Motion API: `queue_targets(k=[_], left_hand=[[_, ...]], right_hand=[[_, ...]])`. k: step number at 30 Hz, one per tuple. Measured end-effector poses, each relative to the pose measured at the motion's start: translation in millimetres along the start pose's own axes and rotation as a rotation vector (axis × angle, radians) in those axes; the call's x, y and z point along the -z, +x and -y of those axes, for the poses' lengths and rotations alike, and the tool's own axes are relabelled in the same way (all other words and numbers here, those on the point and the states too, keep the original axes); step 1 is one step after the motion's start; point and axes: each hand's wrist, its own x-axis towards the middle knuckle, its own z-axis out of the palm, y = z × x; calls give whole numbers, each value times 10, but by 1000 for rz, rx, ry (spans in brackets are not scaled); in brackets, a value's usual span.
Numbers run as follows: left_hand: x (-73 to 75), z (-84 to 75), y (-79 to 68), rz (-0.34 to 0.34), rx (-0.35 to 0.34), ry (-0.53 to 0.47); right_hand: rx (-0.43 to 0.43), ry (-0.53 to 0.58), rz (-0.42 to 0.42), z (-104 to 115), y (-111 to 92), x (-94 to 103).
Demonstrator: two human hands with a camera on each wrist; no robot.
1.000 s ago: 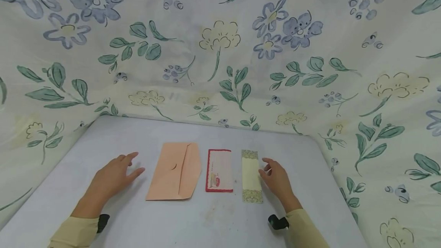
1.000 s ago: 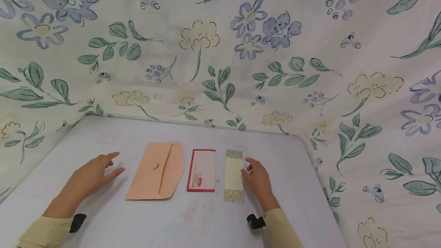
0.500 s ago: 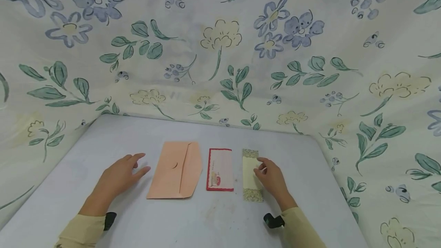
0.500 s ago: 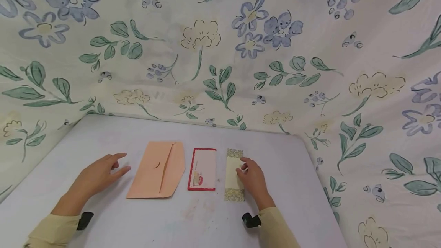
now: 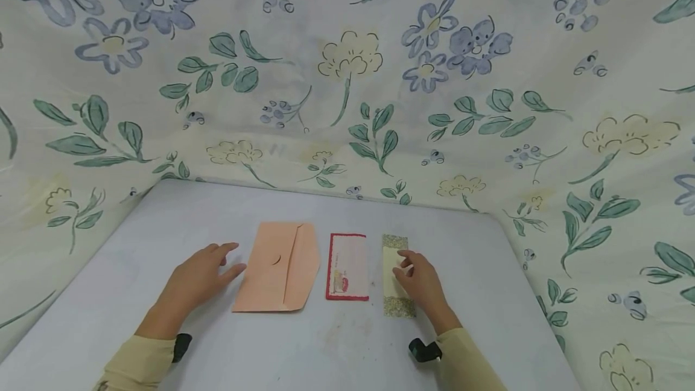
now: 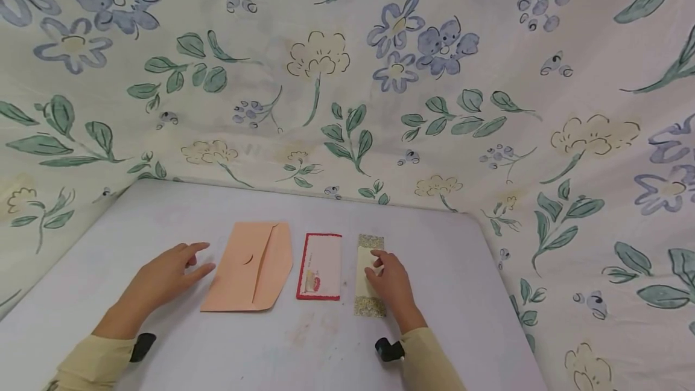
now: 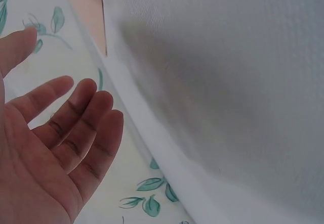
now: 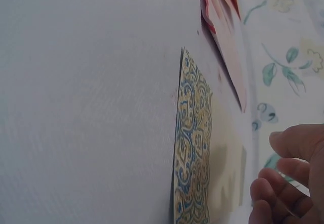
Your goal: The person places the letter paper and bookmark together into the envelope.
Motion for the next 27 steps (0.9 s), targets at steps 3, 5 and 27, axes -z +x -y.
queue_targets(k=[3, 5, 27], left_hand=[[-11, -28, -3, 2, 0, -5], [-13, -47, -3, 10, 3, -2], [-82, -275, 42, 25, -30, -86]], right_hand=[[6, -3, 6, 18, -2, -25], [11, -7, 10, 30, -1, -40], [16, 2, 68, 264, 24, -223]])
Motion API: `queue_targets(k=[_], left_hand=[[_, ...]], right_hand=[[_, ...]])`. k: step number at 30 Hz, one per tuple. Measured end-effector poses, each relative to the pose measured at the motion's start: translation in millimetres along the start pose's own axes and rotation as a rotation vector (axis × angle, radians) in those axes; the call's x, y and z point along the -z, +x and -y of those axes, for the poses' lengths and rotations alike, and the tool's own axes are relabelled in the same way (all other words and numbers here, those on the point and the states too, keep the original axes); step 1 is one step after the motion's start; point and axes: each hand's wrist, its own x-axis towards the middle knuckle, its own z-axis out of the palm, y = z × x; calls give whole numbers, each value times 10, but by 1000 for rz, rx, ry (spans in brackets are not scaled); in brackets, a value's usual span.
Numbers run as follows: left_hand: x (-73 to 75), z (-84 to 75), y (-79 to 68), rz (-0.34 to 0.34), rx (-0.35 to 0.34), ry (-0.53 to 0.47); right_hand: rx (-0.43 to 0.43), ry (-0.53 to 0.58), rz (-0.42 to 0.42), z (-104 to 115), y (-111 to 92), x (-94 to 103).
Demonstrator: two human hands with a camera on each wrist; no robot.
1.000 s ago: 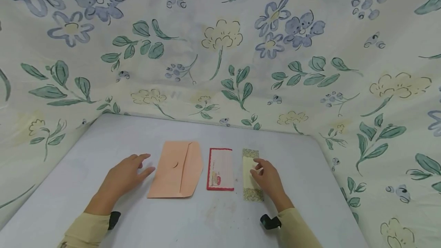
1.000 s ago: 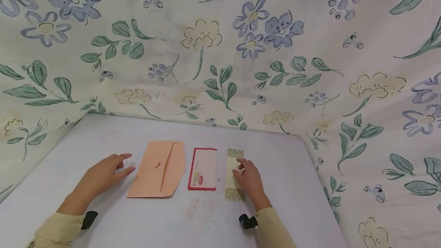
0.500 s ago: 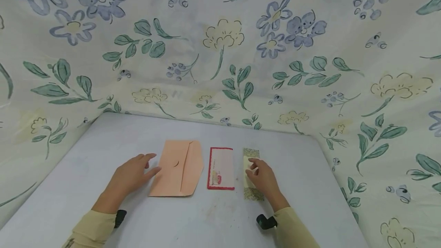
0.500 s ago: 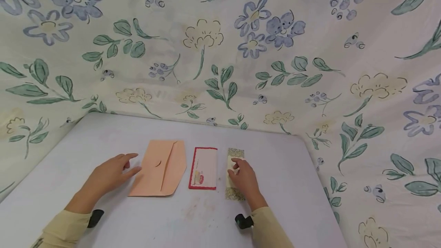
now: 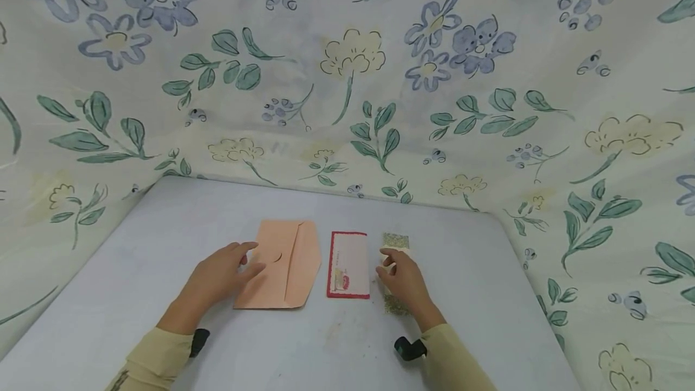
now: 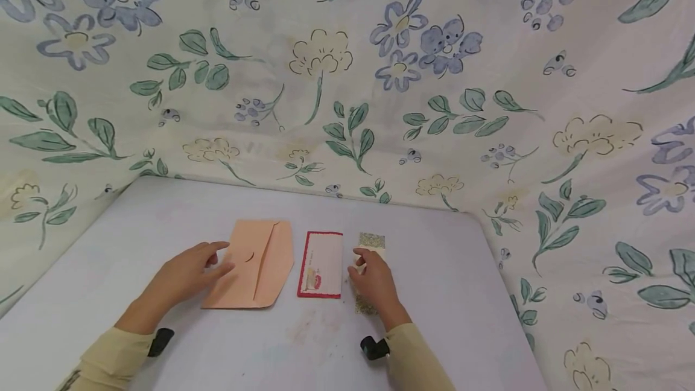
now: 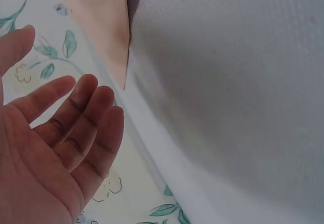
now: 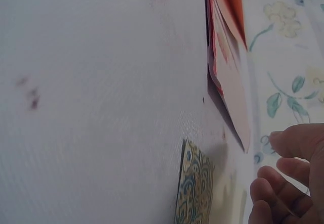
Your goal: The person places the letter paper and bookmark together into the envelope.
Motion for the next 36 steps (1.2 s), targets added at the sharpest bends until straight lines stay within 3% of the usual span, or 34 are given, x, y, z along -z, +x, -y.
queue_targets(k=[11, 19, 24, 36], left_hand=[[-90, -116, 66, 35, -2, 20], [-167, -204, 77, -41, -56, 175], [-223, -228, 98, -73, -53, 159], [-286, -330, 139, -71, -76, 156]], right_hand=[[-28, -9, 17, 84, 20, -80], [-46, -8, 29, 166, 29, -142], [-58, -9, 39, 205, 21, -182], [-21, -25, 48, 296, 46, -306]])
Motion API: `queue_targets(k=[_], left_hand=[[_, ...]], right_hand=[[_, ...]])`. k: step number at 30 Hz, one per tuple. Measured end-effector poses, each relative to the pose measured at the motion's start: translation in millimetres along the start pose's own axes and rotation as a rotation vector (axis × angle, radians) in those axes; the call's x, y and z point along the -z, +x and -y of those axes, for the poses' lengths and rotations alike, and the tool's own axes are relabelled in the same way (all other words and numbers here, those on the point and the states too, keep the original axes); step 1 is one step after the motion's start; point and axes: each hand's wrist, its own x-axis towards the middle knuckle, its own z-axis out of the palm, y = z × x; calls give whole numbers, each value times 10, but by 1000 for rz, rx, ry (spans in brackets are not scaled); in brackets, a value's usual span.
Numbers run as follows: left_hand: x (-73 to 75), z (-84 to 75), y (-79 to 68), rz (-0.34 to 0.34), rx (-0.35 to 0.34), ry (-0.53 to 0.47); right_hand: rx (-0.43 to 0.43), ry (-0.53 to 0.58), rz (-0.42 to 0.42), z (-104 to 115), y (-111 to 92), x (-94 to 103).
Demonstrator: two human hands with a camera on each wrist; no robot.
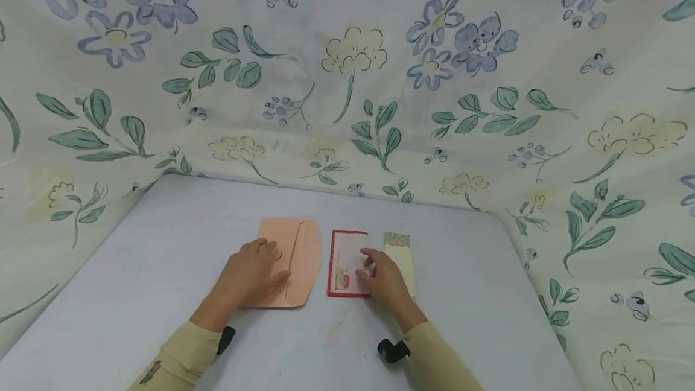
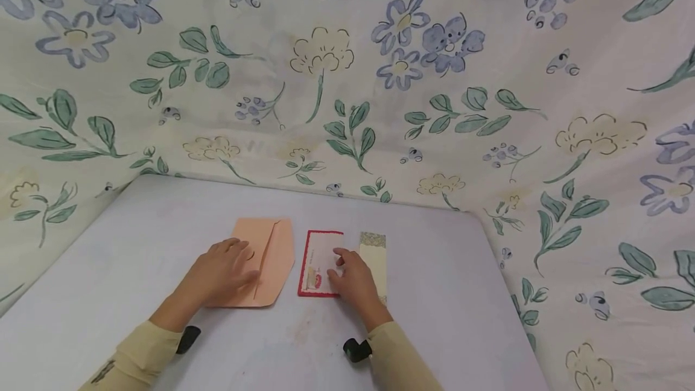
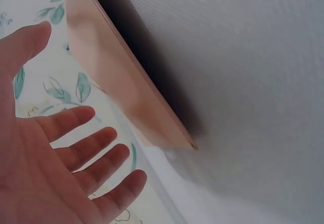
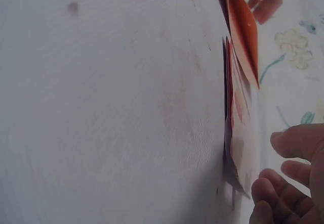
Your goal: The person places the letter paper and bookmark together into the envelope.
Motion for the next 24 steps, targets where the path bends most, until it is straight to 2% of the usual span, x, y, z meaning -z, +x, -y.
queue_targets(k=[5, 10, 17, 24], left_hand=[[-18, -34, 1, 10, 3, -14], [-24, -56, 11, 38, 9, -37], [-65, -62, 22, 10, 22, -43], [-46, -123, 22, 46, 46, -45]], right_hand=[[58, -5, 7, 57, 7, -30], [63, -5, 15, 105, 17, -74], [69, 8, 39, 170, 36, -133], [101, 8, 30, 221, 36, -181]])
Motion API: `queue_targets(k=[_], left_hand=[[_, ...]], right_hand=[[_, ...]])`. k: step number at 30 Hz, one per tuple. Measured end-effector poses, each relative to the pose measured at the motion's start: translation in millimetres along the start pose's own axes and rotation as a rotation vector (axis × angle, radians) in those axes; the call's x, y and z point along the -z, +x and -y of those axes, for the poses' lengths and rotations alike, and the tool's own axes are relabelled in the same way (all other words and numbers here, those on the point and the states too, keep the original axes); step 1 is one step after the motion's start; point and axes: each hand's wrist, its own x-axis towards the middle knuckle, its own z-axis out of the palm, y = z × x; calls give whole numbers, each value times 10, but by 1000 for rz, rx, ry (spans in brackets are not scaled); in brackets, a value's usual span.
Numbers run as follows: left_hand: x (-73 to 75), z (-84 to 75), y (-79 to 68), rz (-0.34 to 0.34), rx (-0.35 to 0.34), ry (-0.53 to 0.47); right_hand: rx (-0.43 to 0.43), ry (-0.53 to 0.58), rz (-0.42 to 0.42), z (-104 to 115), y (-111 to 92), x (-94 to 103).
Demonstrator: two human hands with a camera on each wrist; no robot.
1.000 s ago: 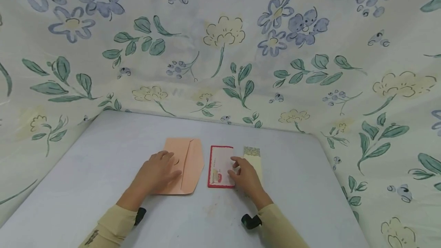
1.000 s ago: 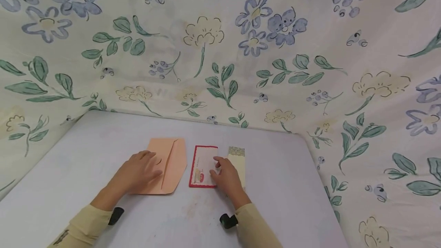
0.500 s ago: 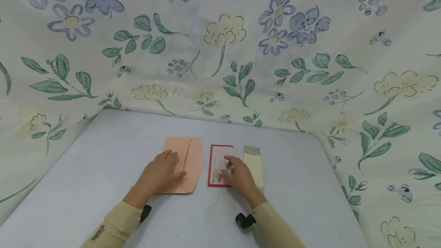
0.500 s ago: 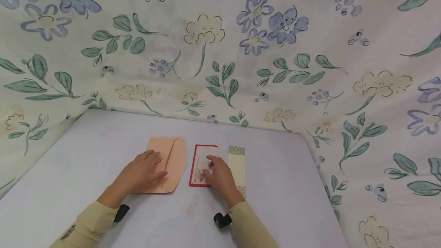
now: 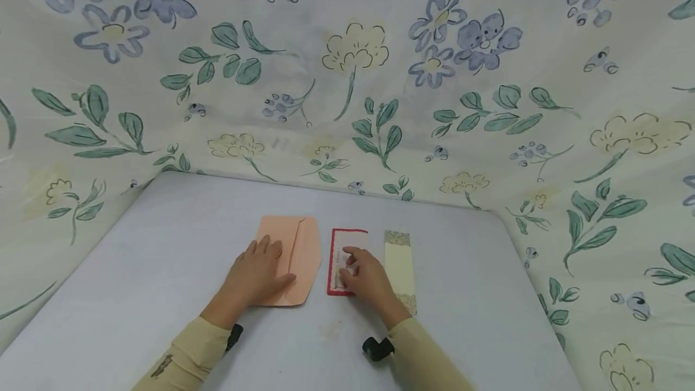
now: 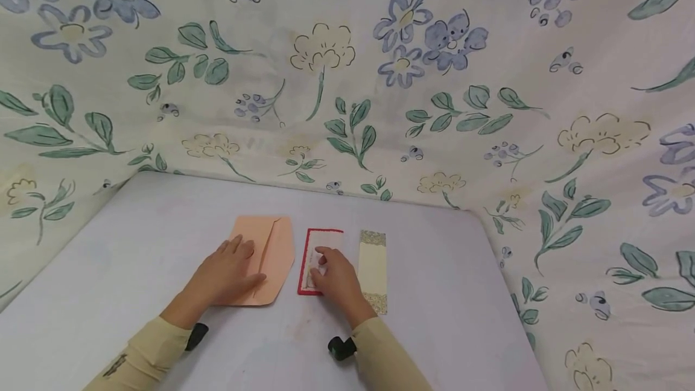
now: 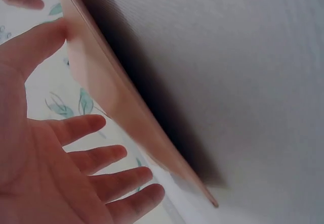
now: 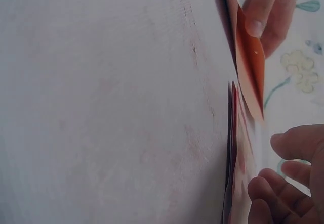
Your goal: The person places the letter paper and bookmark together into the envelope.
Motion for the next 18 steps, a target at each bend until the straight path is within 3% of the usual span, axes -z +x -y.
queue_targets(k=[8, 18], left_hand=[[13, -45, -9, 88, 35, -26], [-2, -16, -1, 53, -2, -61]], right_hand=[[-22, 22, 20, 54, 29, -55], [-16, -12, 40, 73, 72, -142]])
